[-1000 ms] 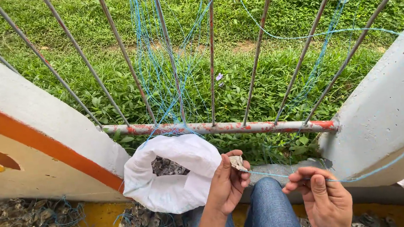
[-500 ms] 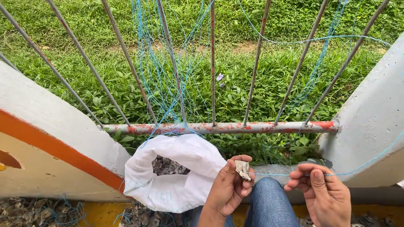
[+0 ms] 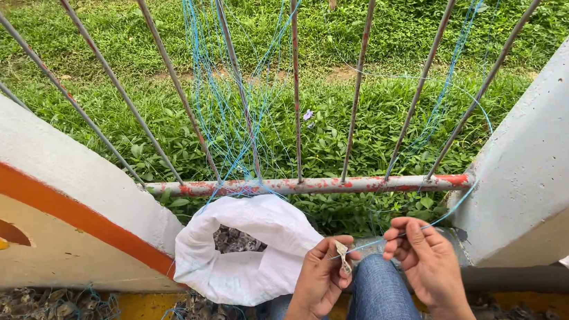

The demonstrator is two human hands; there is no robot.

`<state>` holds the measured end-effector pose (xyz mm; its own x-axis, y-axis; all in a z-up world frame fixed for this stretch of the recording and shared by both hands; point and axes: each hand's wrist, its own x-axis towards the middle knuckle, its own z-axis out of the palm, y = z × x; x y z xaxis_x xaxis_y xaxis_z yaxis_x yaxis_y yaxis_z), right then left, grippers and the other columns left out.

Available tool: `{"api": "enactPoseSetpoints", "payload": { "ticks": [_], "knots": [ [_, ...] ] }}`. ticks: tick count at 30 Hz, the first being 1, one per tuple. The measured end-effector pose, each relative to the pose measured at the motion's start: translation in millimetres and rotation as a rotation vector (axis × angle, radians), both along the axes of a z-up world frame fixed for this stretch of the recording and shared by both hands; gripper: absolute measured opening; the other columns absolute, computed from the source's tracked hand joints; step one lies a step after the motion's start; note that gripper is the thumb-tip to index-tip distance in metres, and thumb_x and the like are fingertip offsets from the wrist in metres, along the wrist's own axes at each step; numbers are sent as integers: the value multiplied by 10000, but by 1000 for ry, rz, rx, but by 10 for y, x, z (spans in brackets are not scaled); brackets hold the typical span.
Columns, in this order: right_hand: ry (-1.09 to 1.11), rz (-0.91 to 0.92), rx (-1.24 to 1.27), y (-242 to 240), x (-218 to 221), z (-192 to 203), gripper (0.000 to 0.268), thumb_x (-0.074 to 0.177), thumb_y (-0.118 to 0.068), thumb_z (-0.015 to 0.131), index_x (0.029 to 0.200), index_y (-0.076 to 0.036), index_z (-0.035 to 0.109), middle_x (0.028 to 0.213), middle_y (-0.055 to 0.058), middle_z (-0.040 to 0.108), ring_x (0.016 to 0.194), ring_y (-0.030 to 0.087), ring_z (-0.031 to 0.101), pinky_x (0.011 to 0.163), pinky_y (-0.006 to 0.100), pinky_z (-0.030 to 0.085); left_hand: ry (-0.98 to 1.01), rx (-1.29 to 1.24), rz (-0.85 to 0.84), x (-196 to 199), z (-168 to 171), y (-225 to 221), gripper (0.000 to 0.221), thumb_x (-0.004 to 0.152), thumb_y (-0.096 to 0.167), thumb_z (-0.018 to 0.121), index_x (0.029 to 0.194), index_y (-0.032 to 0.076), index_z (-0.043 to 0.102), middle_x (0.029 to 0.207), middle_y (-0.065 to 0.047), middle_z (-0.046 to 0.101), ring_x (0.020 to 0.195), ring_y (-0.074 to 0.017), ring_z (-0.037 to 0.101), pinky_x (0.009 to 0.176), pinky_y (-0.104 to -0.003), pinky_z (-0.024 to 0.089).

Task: Stringing oyster shells onto blue plastic lines for aquaculture use.

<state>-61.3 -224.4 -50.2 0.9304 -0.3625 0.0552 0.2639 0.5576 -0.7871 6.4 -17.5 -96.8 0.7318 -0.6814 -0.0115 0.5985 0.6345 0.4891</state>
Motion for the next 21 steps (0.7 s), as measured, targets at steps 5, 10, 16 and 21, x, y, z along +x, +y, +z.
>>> {"api": "enactPoseSetpoints", "payload": {
  "ticks": [5,10,16,21],
  "knots": [
    [114,120,34,277,12,-93,350,1055,-228,488,1182,65,632,945,153,718,744,187,671,665,354,561,-24,70,62,-115,16,-33,212,1036,110,630,1210,-10,622,973,-133,702,765,-142,708,653,-273,612],
    [165,300,33,335,-82,-195,451,1071,-314,515,1298,43,672,777,57,632,686,134,624,598,280,501,-63,77,59,-236,340,27,187,965,42,639,1147,31,596,1031,-91,737,789,-148,721,688,-294,630],
    [868,312,-1146,99,-366,-387,428,1044,-423,622,1016,-66,857,721,102,732,705,198,737,685,296,594,-59,179,148,-228,-152,-103,207,946,61,690,1136,14,625,950,-104,700,768,-191,728,665,-349,641],
    [-305,-476,-1501,519,-363,78,286,741,-200,834,1025,-208,805,1121,61,687,1075,250,605,943,366,489,-239,159,160,-374,-511,-296,223,981,83,728,1150,1,608,1044,-68,690,932,-123,689,800,-278,582]
  ]
}}
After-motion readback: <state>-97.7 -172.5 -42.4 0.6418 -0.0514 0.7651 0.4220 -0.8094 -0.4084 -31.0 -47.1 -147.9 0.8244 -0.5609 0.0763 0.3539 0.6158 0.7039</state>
